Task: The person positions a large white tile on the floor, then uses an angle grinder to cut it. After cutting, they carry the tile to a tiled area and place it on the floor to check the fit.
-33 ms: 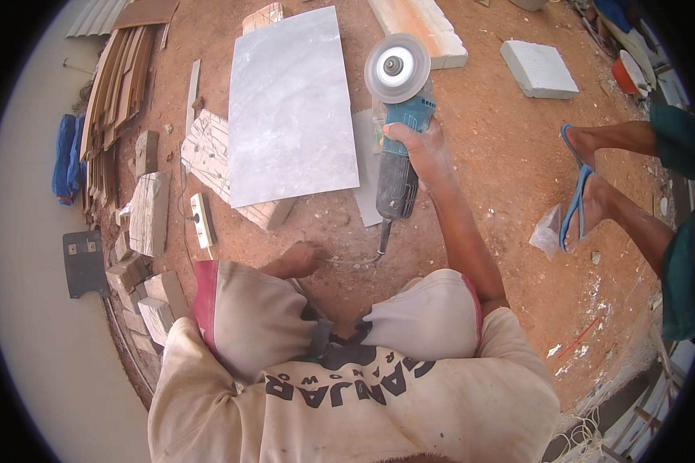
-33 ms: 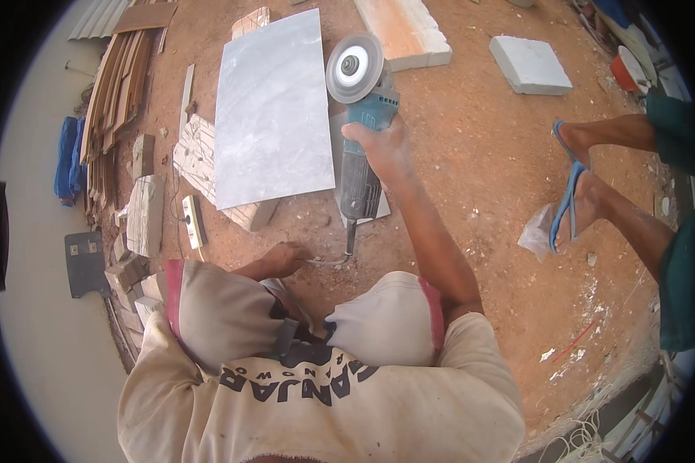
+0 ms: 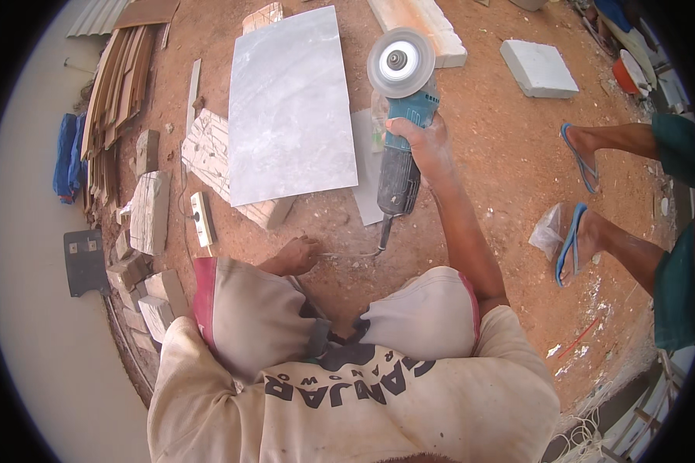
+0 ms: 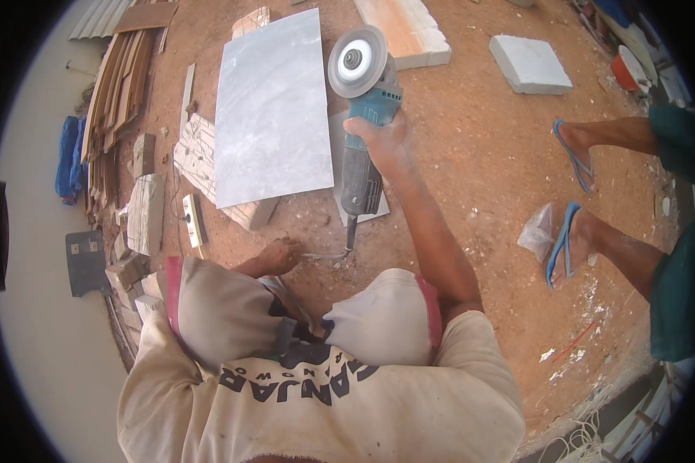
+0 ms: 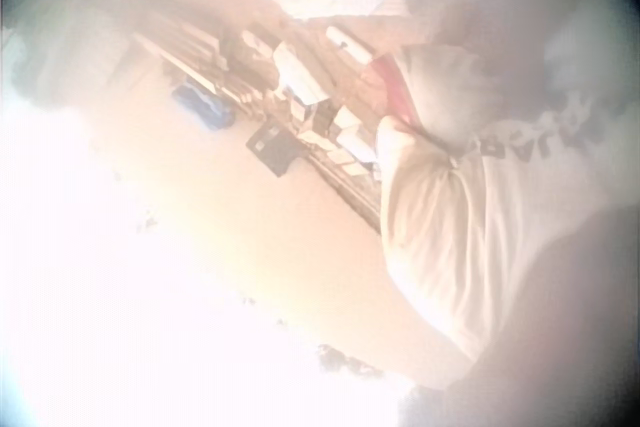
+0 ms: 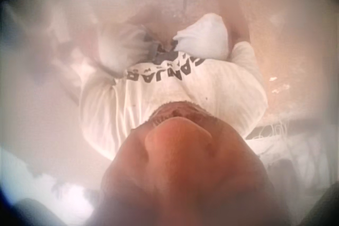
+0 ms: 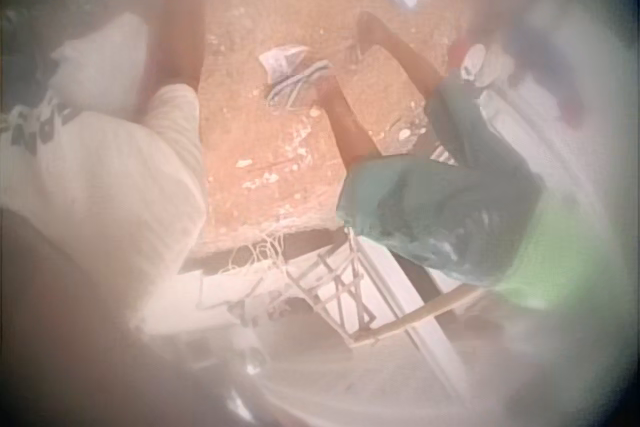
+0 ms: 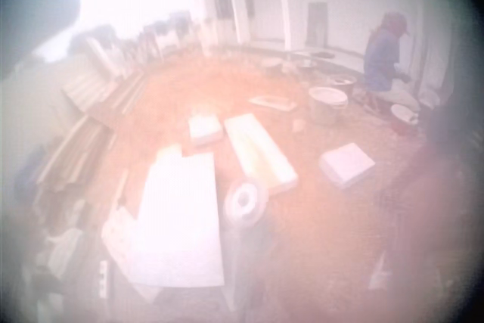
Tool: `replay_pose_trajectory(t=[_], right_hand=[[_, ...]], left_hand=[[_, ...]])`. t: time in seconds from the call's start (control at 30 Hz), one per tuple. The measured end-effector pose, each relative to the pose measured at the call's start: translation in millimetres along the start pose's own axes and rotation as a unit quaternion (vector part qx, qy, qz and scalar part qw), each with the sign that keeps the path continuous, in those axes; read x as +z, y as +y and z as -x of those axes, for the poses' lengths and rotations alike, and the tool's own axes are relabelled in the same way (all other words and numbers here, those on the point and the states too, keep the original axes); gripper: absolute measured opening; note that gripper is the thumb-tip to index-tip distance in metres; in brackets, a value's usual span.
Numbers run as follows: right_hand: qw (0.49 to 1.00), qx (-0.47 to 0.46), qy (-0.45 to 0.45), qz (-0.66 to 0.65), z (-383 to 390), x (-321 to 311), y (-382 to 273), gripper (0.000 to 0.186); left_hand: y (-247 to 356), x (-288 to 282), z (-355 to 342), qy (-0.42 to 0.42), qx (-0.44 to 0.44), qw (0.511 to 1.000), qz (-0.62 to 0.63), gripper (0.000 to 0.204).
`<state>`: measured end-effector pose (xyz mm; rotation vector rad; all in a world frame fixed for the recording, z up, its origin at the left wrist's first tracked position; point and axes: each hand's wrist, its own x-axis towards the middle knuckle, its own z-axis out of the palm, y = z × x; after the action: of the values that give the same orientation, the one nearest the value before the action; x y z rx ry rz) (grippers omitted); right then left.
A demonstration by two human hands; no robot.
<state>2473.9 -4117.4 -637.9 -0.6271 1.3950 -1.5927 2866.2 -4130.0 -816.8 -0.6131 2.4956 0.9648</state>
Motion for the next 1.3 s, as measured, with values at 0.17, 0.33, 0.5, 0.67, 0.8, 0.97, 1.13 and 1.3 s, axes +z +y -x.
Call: replay_pose_trajectory(t=[0.17, 0.33, 0.5, 0.67, 0.8, 0.97, 1.13, 1.3], right_hand=[[0.997, -0.041, 0.054, -0.022, 2, -40, -39, 0.044], [0.995, -0.074, 0.06, 0.002, -1, -59, -61, 0.035], [0.996, -0.06, 0.069, 0.011, 2, -53, -72, 0.036], [0.995, -0.045, 0.071, 0.049, -2, -44, -59, 0.036], [0.989, -0.037, 0.082, 0.113, -12, -37, -56, 0.037], [0.957, 0.038, 0.07, 0.28, -14, -29, -59, 0.05], [0.922, 0.068, 0.045, 0.379, -7, -12, -44, 0.057], [0.937, 0.117, 0.073, 0.32, -14, 2, -5, 0.061]], left_hand=[[23, -83, 17, 0.173, -0.062, 0.983, 0.027, 0.016], [41, -168, 73, 0.182, -0.156, 0.97, -0.046, 0.018], [27, -257, 121, 0.324, -0.222, 0.909, -0.139, 0.019], [-30, -346, 119, 0.476, -0.221, 0.839, -0.144, 0.019], [-64, -377, 69, 0.464, -0.218, 0.846, -0.15, 0.022], [-121, -336, 7, 0.137, -0.237, 0.96, -0.059, 0.054], [-143, -300, -67, 0.244, -0.167, 0.955, 0.01, 0.06], [-133, -289, -159, 0.437, -0.146, 0.886, -0.052, 0.059]])
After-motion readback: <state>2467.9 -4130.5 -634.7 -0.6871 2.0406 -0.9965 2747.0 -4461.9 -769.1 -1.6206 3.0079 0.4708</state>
